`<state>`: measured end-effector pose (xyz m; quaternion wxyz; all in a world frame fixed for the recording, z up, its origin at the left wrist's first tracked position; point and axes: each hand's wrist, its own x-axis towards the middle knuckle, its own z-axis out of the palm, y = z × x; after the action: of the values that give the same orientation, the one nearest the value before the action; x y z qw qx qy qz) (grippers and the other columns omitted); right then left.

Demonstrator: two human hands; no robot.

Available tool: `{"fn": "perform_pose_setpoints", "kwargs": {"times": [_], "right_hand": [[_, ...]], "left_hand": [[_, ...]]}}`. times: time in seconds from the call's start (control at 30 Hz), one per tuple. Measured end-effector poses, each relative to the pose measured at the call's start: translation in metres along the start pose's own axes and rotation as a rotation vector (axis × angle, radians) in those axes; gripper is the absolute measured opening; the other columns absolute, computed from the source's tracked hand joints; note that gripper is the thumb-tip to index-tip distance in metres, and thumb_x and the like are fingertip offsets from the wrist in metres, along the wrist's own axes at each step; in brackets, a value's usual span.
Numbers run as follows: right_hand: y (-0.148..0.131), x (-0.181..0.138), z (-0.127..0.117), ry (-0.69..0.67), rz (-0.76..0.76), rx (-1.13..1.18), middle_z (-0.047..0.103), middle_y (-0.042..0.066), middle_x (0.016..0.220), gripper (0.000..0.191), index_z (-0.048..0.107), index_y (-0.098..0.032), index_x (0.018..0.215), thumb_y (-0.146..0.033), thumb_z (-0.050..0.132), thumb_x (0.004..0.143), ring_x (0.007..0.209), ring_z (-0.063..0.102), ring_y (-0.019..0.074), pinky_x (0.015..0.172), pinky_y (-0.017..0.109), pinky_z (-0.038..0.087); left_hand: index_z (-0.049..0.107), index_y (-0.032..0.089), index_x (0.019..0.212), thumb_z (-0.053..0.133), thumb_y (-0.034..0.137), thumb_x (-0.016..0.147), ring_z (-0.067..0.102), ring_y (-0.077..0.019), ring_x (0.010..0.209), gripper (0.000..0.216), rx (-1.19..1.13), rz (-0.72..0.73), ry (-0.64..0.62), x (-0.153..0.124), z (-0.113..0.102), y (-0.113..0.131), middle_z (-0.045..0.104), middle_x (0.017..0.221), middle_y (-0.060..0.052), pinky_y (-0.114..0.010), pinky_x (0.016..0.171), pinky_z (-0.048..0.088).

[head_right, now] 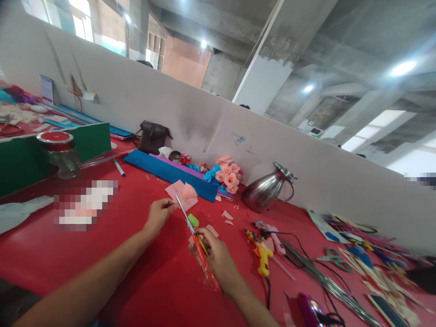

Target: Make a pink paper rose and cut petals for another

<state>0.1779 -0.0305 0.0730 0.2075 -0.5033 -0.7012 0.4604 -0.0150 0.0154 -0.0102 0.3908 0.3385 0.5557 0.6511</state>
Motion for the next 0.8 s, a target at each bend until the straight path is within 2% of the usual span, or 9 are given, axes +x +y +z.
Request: {"fn": "perform_pose_setpoints", "kwargs": {"times": [0.13, 0.3, 0.4, 0.5, 0.57, 0.63, 0.7, 0.8], "right_hand": [[0.011, -0.001, -0.011, 0.105, -0.045, -0.186, 0.066, 0.005, 0.088, 0.042, 0.053, -0.021, 0.106, -0.052, 0.053, 0.077, 0.085, 0.063, 0.0234, 0.075, 0.031, 0.046], [0.035, 0.023, -0.026, 0.332, 0.141, -0.674, 0.068, 0.01, 0.087, 0.042, 0.048, -0.019, 0.117, -0.045, 0.041, 0.085, 0.08, 0.065, 0.0274, 0.068, 0.034, 0.044], [0.043, 0.036, -0.032, 0.342, 0.198, -0.889, 0.068, 0.014, 0.093, 0.045, 0.046, -0.018, 0.124, -0.043, 0.039, 0.087, 0.085, 0.065, 0.0308, 0.064, 0.035, 0.043], [0.041, 0.041, -0.036, 0.329, 0.209, -0.99, 0.066, 0.016, 0.096, 0.042, 0.055, -0.018, 0.117, -0.044, 0.045, 0.084, 0.09, 0.062, 0.0328, 0.068, 0.038, 0.043], [0.034, 0.042, -0.033, 0.425, 0.152, -1.009, 0.064, 0.018, 0.102, 0.035, 0.064, -0.018, 0.105, -0.04, 0.052, 0.081, 0.1, 0.057, 0.0343, 0.079, 0.042, 0.042], [0.023, 0.047, -0.023, 0.528, 0.012, -0.869, 0.063, 0.016, 0.107, 0.027, 0.067, -0.018, 0.1, -0.031, 0.054, 0.08, 0.105, 0.054, 0.0315, 0.089, 0.042, 0.038], [0.011, 0.056, -0.007, 0.416, -0.149, -0.468, 0.067, 0.01, 0.098, 0.023, 0.069, -0.018, 0.093, -0.026, 0.05, 0.082, 0.094, 0.059, 0.023, 0.087, 0.035, 0.042], [0.0, 0.071, 0.021, 0.306, -0.186, 0.115, 0.069, 0.006, 0.083, 0.027, 0.069, -0.015, 0.083, -0.038, 0.056, 0.078, 0.08, 0.063, 0.0209, 0.075, 0.033, 0.047]], "left_hand": [[0.062, 0.015, 0.057, 0.073, 0.036, 0.056, 0.049, -0.0126, 0.059, 0.024, -0.219, -0.085, 0.033, 0.003, 0.0, 0.002, 0.056, 0.055, 0.001, -0.024, 0.059, 0.035], [0.068, 0.015, 0.067, 0.078, 0.037, 0.051, 0.056, -0.0146, 0.068, 0.028, -0.345, -0.136, -0.052, 0.001, 0.001, 0.007, 0.063, 0.065, -0.002, -0.025, 0.069, 0.04], [0.07, 0.015, 0.068, 0.079, 0.035, 0.051, 0.057, -0.0134, 0.068, 0.027, -0.383, -0.159, -0.131, -0.001, 0.003, 0.007, 0.065, 0.067, -0.002, -0.025, 0.072, 0.04], [0.07, 0.016, 0.066, 0.078, 0.032, 0.054, 0.056, -0.0121, 0.067, 0.022, -0.408, -0.164, -0.202, -0.004, 0.004, 0.008, 0.065, 0.067, -0.001, -0.025, 0.072, 0.04], [0.07, 0.017, 0.067, 0.078, 0.03, 0.055, 0.055, -0.0114, 0.066, 0.019, -0.407, -0.17, -0.227, -0.008, 0.005, 0.009, 0.065, 0.066, -0.001, -0.024, 0.072, 0.04], [0.07, 0.017, 0.068, 0.077, 0.029, 0.057, 0.054, -0.0106, 0.065, 0.017, -0.381, -0.169, -0.241, -0.013, 0.006, 0.01, 0.064, 0.065, 0.001, -0.024, 0.07, 0.039], [0.07, 0.017, 0.069, 0.075, 0.029, 0.061, 0.054, -0.0106, 0.065, 0.015, -0.337, -0.148, -0.278, -0.017, 0.007, 0.011, 0.064, 0.065, 0.0, -0.023, 0.07, 0.039], [0.071, 0.016, 0.071, 0.072, 0.028, 0.064, 0.055, -0.0123, 0.067, 0.014, -0.266, -0.112, -0.338, -0.022, 0.008, 0.014, 0.065, 0.067, -0.001, -0.024, 0.072, 0.04]]}}
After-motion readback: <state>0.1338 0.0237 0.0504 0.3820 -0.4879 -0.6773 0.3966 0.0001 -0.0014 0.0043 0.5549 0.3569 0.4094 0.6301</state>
